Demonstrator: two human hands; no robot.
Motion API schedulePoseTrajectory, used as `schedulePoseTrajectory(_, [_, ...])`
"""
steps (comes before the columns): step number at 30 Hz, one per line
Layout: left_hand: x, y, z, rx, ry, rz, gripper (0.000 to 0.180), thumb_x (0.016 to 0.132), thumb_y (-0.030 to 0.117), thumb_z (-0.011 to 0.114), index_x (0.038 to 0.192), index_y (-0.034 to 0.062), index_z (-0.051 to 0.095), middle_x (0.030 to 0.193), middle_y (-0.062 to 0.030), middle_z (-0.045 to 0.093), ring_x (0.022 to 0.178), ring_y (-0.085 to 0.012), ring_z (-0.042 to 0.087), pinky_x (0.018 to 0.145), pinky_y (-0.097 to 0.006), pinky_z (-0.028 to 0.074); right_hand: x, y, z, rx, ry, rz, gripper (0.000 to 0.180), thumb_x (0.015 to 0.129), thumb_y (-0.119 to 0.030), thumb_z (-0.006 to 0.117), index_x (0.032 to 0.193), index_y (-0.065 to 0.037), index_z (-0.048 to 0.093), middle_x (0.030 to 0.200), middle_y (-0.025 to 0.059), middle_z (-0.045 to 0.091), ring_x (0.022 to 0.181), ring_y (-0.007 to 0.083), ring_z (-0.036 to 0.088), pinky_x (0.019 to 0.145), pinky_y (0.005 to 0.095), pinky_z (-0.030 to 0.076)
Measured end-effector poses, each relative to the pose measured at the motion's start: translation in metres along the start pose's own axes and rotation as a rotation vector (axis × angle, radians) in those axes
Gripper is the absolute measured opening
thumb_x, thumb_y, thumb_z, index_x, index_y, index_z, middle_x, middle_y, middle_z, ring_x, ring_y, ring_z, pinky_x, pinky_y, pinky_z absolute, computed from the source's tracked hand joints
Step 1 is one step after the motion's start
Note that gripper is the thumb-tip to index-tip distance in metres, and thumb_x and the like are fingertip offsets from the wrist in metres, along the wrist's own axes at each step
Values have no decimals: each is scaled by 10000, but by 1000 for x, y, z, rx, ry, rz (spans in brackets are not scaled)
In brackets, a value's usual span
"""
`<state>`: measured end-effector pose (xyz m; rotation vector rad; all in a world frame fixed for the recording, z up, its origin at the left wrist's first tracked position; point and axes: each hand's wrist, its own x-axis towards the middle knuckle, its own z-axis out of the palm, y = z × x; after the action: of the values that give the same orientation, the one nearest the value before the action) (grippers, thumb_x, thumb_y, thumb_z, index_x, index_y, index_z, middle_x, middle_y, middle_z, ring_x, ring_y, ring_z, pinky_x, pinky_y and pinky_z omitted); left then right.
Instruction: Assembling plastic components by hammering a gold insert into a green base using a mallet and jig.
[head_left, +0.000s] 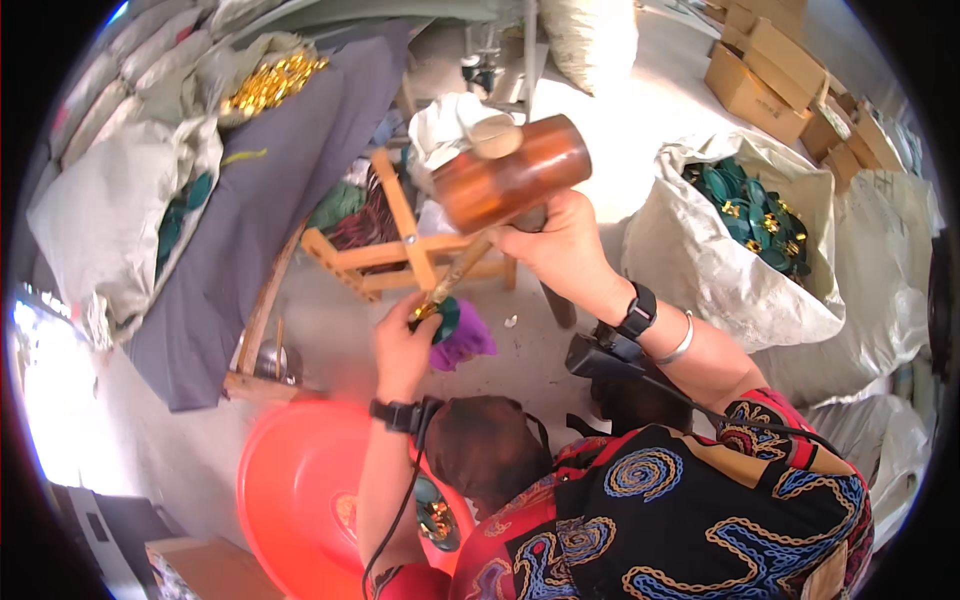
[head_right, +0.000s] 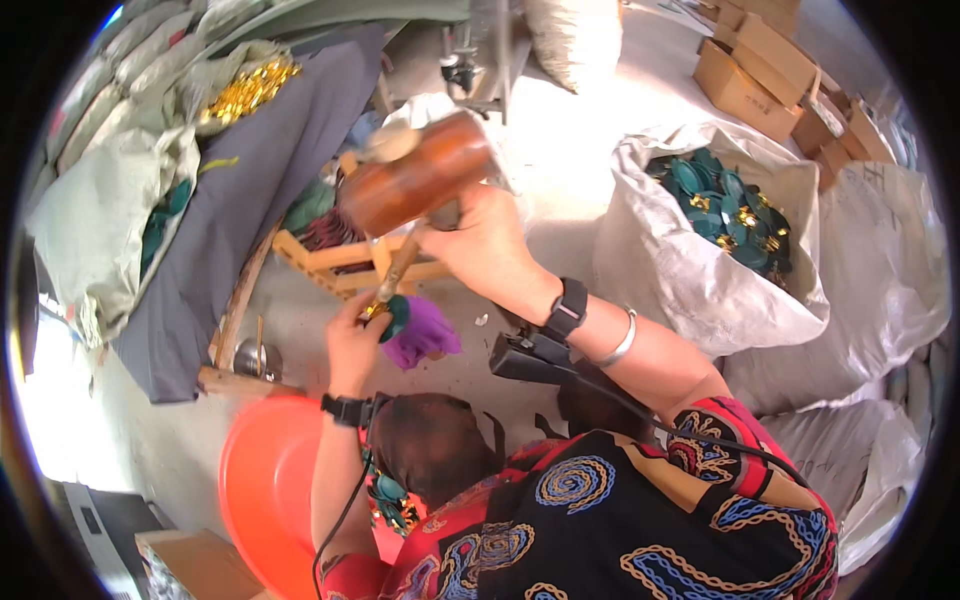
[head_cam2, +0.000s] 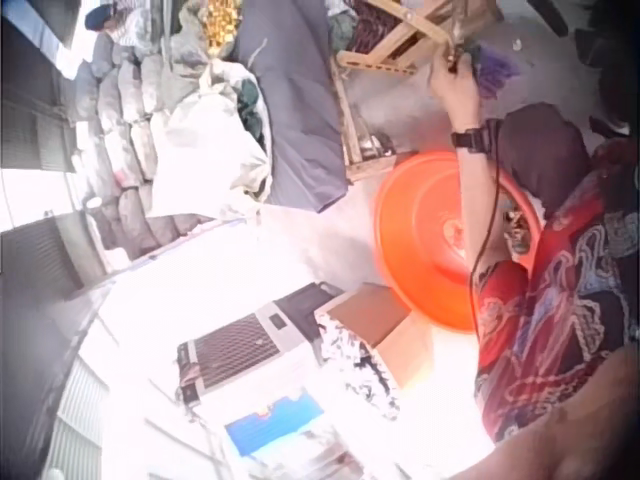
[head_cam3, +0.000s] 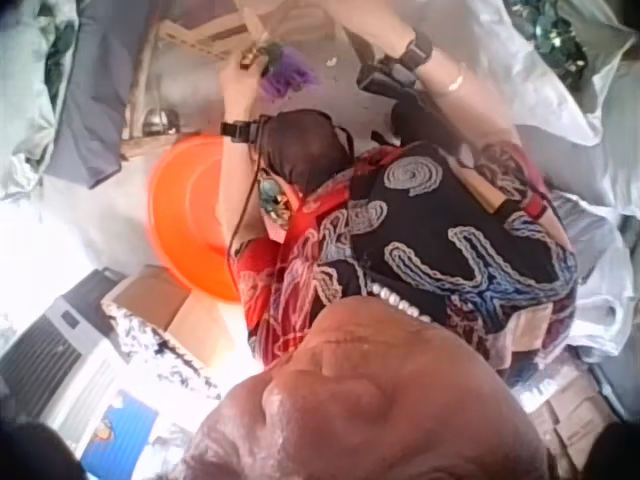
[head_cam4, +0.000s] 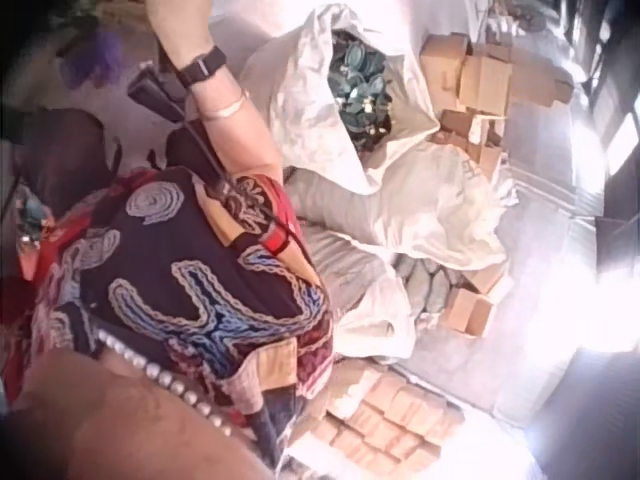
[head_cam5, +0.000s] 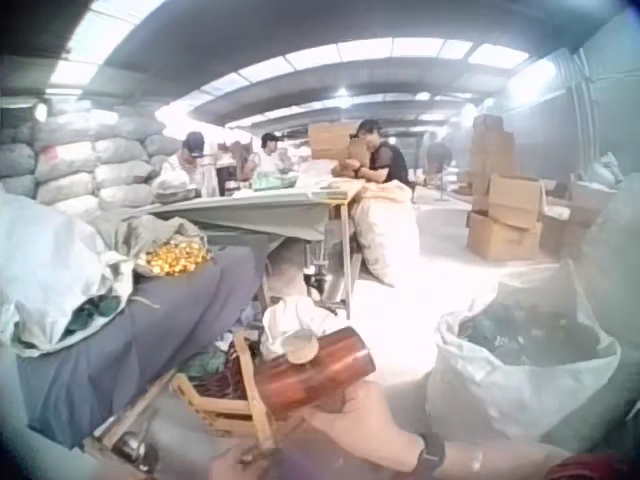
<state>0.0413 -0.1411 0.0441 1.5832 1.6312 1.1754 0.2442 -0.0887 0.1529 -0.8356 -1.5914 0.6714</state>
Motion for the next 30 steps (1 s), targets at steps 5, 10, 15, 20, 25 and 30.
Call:
schedulePoseTrajectory(5, [16, 83, -12, -396, -171, 151, 265, 785, 21, 623, 1043, -38, 608, 897, -61, 652, 801, -118, 613, 713, -252, 494, -32, 28, -43, 202, 206, 444, 256, 680, 36, 607, 934, 11, 586, 672, 26, 583, 589, 91, 554, 503, 258, 455])
schedulePoseTrajectory(10, [57, 234, 63, -380, -454, 334, 315, 852, 143, 593, 1115, -30, 579, 1059, -101, 616, 967, -132, 562, 814, -263, 450, -52, 60, -55, 341, 196, 589, 288, 690, 4, 641, 974, -21, 604, 669, 65, 597, 578, 148, 579, 522, 292, 467])
schedulePoseTrajectory(15, [59, 272, 110, -474, -400, 536, 508, 925, 184, 523, 1371, 15, 349, 1272, -168, 510, 1162, -190, 488, 952, -304, 393, -66, 72, -39, 177, 170, 314, 269, 688, -45, 703, 938, 6, 617, 734, 70, 640, 669, 116, 579, 630, 281, 483])
schedulePoseTrajectory(20, [54, 151, 17, -54, -34, 519, 436, 893, 51, 510, 1317, -4, 428, 1263, -155, 525, 1154, -201, 509, 950, -303, 399, -61, 45, -45, 235, 61, 415, 294, 666, 32, 625, 958, 18, 598, 684, 35, 604, 599, 87, 568, 504, 265, 470])
schedulePoseTrajectory(25, [-44, -53, -99, 234, 425, -70, 295, 827, 116, 616, 1095, -8, 610, 992, -182, 663, 883, -233, 655, 778, -313, 496, -53, 53, -51, 327, 16, 408, 266, 691, 86, 581, 941, -4, 558, 741, 61, 588, 582, 114, 548, 521, 254, 449])
schedulePoseTrajectory(30, [-265, -198, -132, 678, 281, -578, 311, 771, 131, 642, 1054, 5, 632, 943, -184, 659, 843, -279, 659, 741, -350, 518, -56, 73, -21, 352, -185, 628, 195, 741, 32, 648, 914, -10, 570, 750, 45, 593, 593, 114, 562, 534, 265, 477])
